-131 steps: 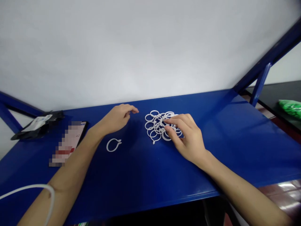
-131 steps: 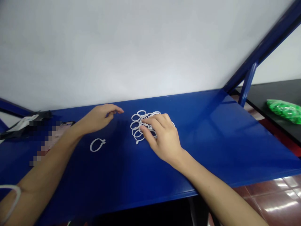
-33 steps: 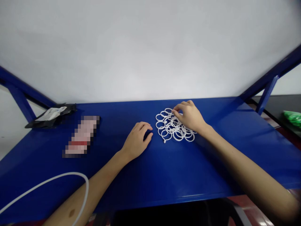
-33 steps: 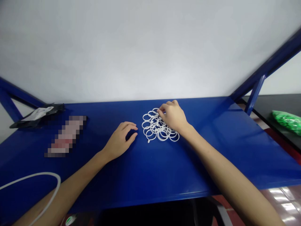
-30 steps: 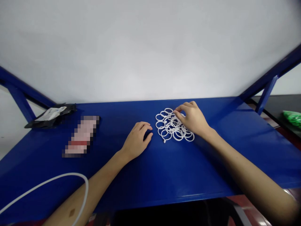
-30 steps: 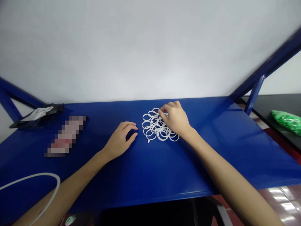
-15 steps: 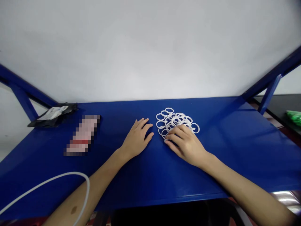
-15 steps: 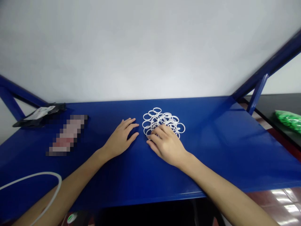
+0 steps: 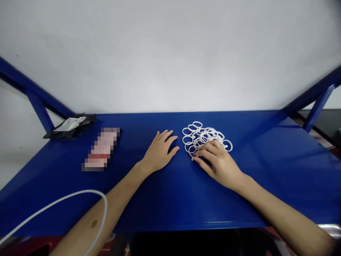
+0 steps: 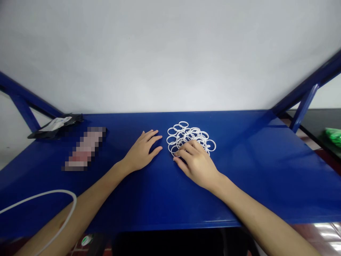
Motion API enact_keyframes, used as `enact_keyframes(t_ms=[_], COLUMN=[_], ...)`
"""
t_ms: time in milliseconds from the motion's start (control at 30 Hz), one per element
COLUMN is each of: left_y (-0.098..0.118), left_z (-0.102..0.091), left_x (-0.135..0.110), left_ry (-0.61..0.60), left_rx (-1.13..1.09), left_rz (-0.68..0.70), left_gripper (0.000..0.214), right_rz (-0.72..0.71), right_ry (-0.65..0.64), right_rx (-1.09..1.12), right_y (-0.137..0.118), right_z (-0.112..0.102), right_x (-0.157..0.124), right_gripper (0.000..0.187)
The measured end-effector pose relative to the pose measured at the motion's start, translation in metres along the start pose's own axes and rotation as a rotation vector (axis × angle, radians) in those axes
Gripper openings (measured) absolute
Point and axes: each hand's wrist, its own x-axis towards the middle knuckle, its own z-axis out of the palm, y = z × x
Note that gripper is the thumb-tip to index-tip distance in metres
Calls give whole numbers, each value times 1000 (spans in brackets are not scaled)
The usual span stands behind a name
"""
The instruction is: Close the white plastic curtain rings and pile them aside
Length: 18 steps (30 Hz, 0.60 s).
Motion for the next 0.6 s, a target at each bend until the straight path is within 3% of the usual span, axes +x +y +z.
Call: enact_keyframes(t_ms=[433,600], left_y=[1,1], left_z=[1,-2], left_x=[4,25], left_ry=[57,68], left_rx=[52,254], left_rz=[38,59], left_gripper=[39,29], right_rz=[-1,-10], right_ry=[-3,-2], right_rx=[-30,-36], right_y=[0,3], right_z=[0,0], right_x=[2,3], right_gripper=[14,15])
